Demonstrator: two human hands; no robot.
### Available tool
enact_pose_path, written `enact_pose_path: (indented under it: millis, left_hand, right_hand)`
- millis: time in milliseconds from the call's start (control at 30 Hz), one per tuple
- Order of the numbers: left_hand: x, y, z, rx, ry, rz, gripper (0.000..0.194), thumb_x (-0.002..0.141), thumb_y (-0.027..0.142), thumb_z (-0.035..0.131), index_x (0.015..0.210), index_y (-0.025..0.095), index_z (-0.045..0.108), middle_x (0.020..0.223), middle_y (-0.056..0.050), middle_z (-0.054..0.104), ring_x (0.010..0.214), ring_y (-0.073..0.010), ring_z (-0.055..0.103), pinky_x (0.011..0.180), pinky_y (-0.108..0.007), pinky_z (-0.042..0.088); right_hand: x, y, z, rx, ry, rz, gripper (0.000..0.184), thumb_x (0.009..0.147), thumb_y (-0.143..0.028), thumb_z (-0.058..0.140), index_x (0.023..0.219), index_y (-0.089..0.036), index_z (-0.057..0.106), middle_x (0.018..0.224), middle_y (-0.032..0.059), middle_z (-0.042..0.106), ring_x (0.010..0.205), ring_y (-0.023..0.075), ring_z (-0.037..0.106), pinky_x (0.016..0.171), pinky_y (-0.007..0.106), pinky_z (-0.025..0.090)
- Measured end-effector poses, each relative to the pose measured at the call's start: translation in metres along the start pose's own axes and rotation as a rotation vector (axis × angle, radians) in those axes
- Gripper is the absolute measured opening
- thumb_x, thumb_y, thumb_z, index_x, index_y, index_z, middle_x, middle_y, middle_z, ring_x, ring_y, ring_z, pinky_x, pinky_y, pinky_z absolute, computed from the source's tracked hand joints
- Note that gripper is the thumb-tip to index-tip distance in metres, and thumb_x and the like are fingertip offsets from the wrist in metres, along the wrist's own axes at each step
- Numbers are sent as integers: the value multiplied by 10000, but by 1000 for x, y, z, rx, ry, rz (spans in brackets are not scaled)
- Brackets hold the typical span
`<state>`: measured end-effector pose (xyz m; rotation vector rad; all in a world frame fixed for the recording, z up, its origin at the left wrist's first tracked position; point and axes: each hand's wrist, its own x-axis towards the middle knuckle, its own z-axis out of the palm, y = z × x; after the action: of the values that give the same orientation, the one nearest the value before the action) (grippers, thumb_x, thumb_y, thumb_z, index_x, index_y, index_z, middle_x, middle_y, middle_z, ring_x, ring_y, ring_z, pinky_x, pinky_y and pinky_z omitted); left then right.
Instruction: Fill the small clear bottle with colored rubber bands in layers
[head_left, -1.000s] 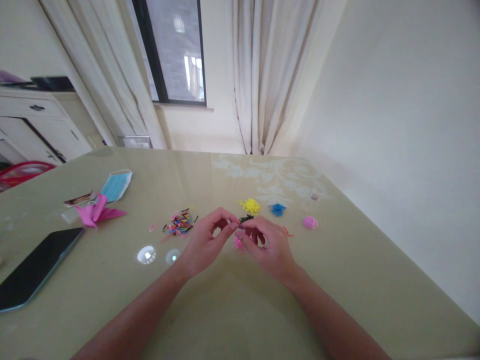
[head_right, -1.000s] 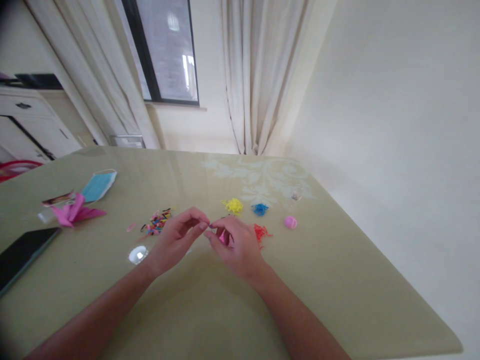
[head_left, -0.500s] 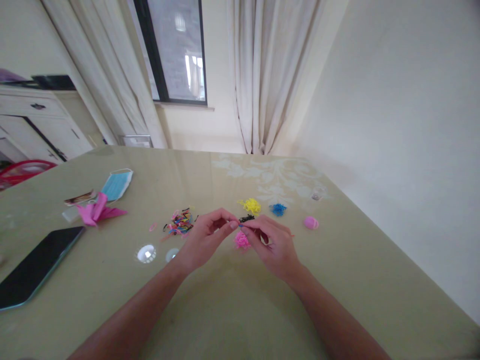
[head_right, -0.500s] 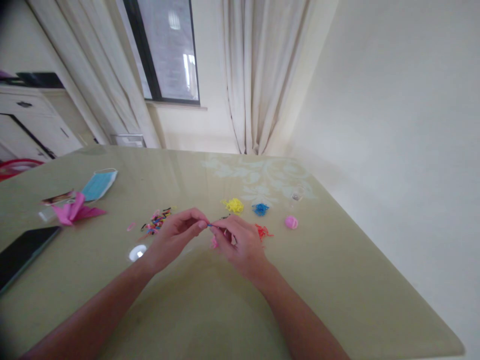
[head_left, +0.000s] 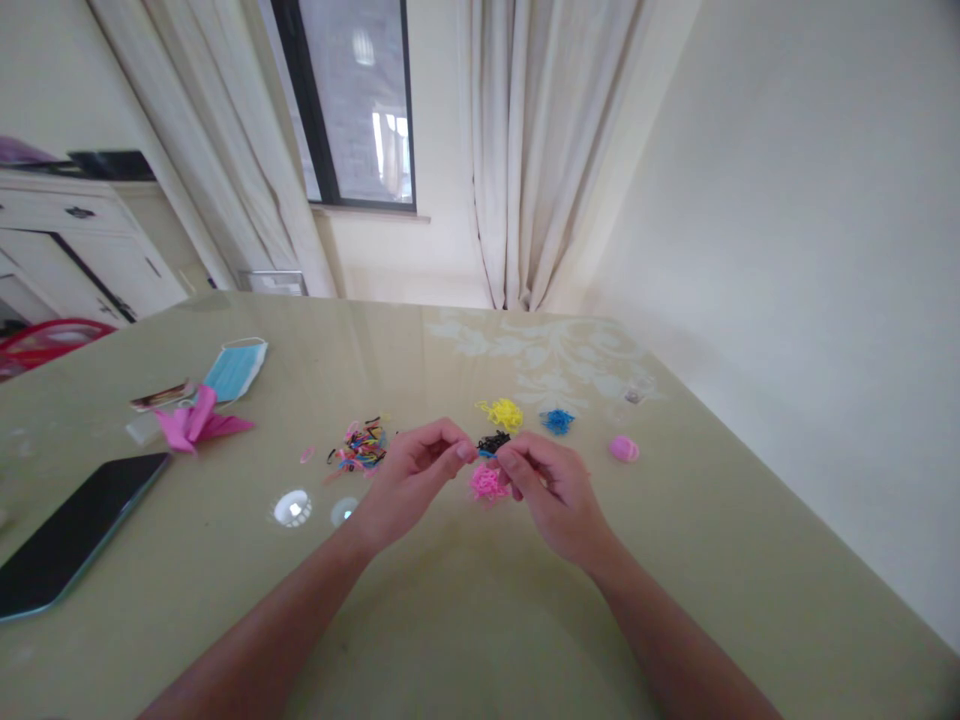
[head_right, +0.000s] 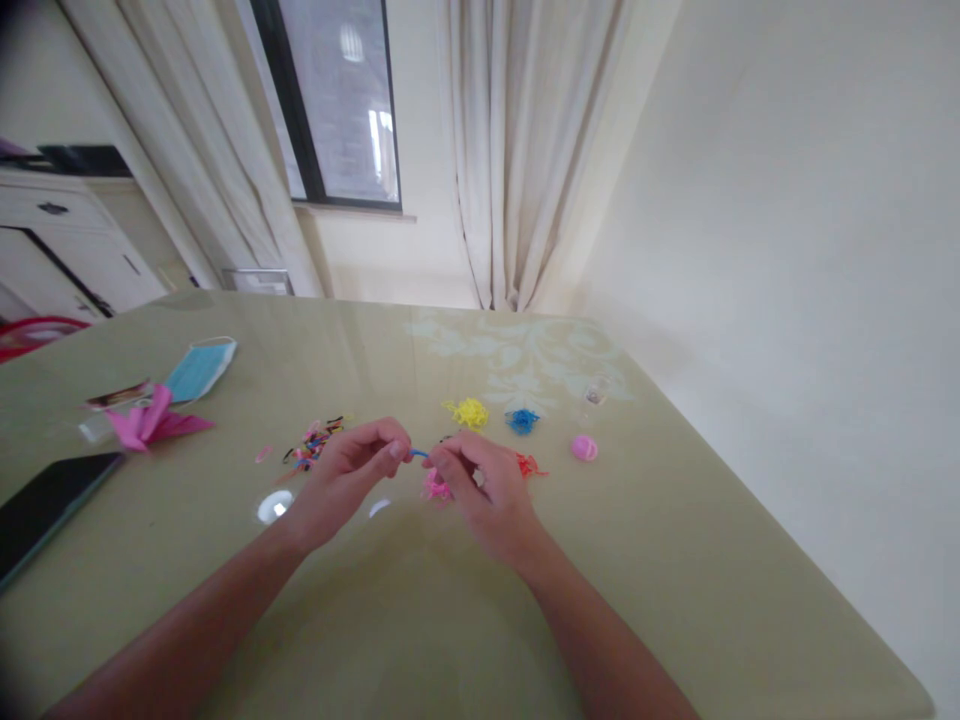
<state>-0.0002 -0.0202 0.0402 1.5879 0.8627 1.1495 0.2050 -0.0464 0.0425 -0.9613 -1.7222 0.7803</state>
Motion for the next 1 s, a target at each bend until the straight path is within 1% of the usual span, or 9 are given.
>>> enact_pose_path:
  millis: [133, 267, 333, 433, 533, 600, 700, 767, 1000]
  left_hand:
    - [9, -9, -17, 267, 69, 4, 420, 962, 583, 614, 823, 191, 676, 696, 0, 595, 646, -145, 518, 599, -268, 410]
    - [18, -24, -47, 960, 186, -12, 286, 1023, 394, 540, 901, 196, 707, 907, -74, 715, 810, -223, 633, 770, -357, 472]
    - [19, -29, -59, 1289, 152, -89, 260, 1029, 287, 499, 951, 195, 730, 1026, -120, 731, 995, -297, 658, 884, -423, 479]
    - [15, -35, -72, 1579, 52, -256, 183, 920, 186, 620, 1054, 201, 744, 1164, -153, 713, 1157, -366, 628, 948, -476, 482]
    - [13, -41, -81, 1644, 1, -382, 292, 819, 200, 735, 1110, 213, 739, 1205, -162, 704, 1171, -387, 636, 939, -478, 502]
    - [14, -45, -86, 1608, 24, -428, 234, 906, 237, 640, 1118, 219, 737, 1182, -159, 717, 1131, -371, 670, 900, -456, 519]
    - [18, -49, -91, 1546, 86, -459, 337, 1031, 250, 405, 1089, 220, 736, 1159, -148, 738, 1088, -343, 707, 851, -423, 529]
    - [20, -48, -91, 1519, 103, -471, 372, 1045, 268, 362, 1069, 216, 730, 1157, -142, 748, 1078, -340, 717, 840, -418, 531]
    - [24, -42, -87, 1422, 189, -509, 330, 1018, 327, 388, 1080, 187, 680, 1070, -167, 771, 1002, -337, 742, 804, -407, 538]
  right_hand:
    - [0, -7, -4, 182, -7, 28, 357, 1058, -452, 599, 832, -204, 722, 681, 4, 649, 555, 110, 541, 520, 230, 440]
    - [1, -11, -9, 290, -4, 32, 456, 1032, -553, 604, 748, -206, 689, 597, -12, 584, 473, 101, 460, 448, 230, 403]
    - [1, -9, -10, 299, 12, 37, 472, 1022, -577, 609, 734, -209, 677, 581, -19, 564, 462, 100, 436, 442, 235, 393]
    - [1, -1, -11, 305, 34, 41, 458, 1025, -569, 608, 750, -209, 672, 606, -16, 584, 468, 99, 431, 445, 237, 374]
    - [4, 7, -16, 254, 30, 47, 466, 1034, -586, 575, 788, -207, 688, 609, -12, 587, 473, 108, 442, 447, 242, 355]
    - [10, 14, -27, 107, 56, 56, 462, 1041, -580, 550, 825, -204, 708, 630, -1, 607, 506, 126, 486, 481, 255, 380]
    - [21, 32, -51, -352, 252, 47, 364, 1039, -472, 551, 877, -198, 727, 757, 35, 682, 655, 169, 587, 634, 293, 450]
    - [26, 49, -66, -641, 351, 89, 298, 1002, -403, 569, 856, -190, 717, 783, 48, 685, 657, 181, 580, 661, 317, 435]
    - [28, 93, -74, -976, 237, 313, 214, 983, -296, 590, 935, -198, 775, 977, 87, 725, 820, 221, 674, 696, 316, 438]
